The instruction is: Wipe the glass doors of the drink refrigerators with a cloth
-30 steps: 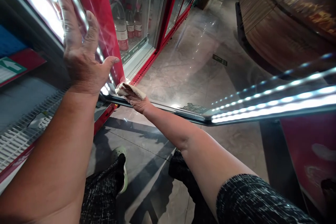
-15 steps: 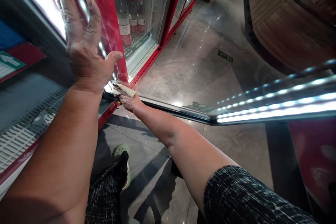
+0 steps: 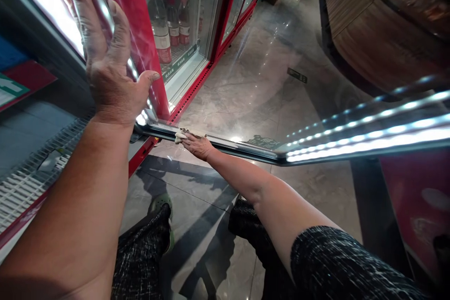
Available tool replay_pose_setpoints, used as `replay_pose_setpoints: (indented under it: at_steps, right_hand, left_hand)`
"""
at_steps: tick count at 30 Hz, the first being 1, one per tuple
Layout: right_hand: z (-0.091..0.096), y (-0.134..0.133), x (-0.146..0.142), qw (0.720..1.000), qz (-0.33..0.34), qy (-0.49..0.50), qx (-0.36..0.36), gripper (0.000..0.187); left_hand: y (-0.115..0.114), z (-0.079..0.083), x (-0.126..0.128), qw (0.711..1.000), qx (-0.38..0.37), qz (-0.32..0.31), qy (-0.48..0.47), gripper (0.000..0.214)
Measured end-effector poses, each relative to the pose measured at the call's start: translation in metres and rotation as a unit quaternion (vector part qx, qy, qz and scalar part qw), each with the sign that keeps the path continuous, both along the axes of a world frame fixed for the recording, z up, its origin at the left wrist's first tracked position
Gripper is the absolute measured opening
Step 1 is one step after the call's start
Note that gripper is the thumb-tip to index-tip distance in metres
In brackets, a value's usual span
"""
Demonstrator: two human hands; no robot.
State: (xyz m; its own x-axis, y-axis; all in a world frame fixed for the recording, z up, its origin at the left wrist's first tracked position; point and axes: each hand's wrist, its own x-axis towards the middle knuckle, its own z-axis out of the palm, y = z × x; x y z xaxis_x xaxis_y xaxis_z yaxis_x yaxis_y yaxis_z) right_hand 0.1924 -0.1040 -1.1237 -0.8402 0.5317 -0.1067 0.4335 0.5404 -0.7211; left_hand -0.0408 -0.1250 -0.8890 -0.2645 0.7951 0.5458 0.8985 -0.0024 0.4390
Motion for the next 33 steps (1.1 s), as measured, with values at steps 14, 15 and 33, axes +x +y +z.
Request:
replay_pose_setpoints:
  at_steps: [14, 15, 33]
  right_hand:
    - [0.01, -0.037, 0.158, 0.956, -0.036, -0.177, 0.229, 0.041]
    - [0.007, -0.042, 0.174, 0.957, -0.071, -0.183, 0.212, 0.043]
    - [0.013, -0.068, 0.292, 0.734, -0.664, 0.05, 0.133, 0.014]
  left_hand:
    - [0.01, 0.003, 0.029, 0.993, -0.087, -0.032, -0.067, 0.164]
    - [0.012, 0.001, 0.029, 0.994, -0.082, -0.029, -0.072, 0.163]
    - [0.009, -0.013, 0.04, 0.987, 0.046, -0.124, -0.089, 0.141]
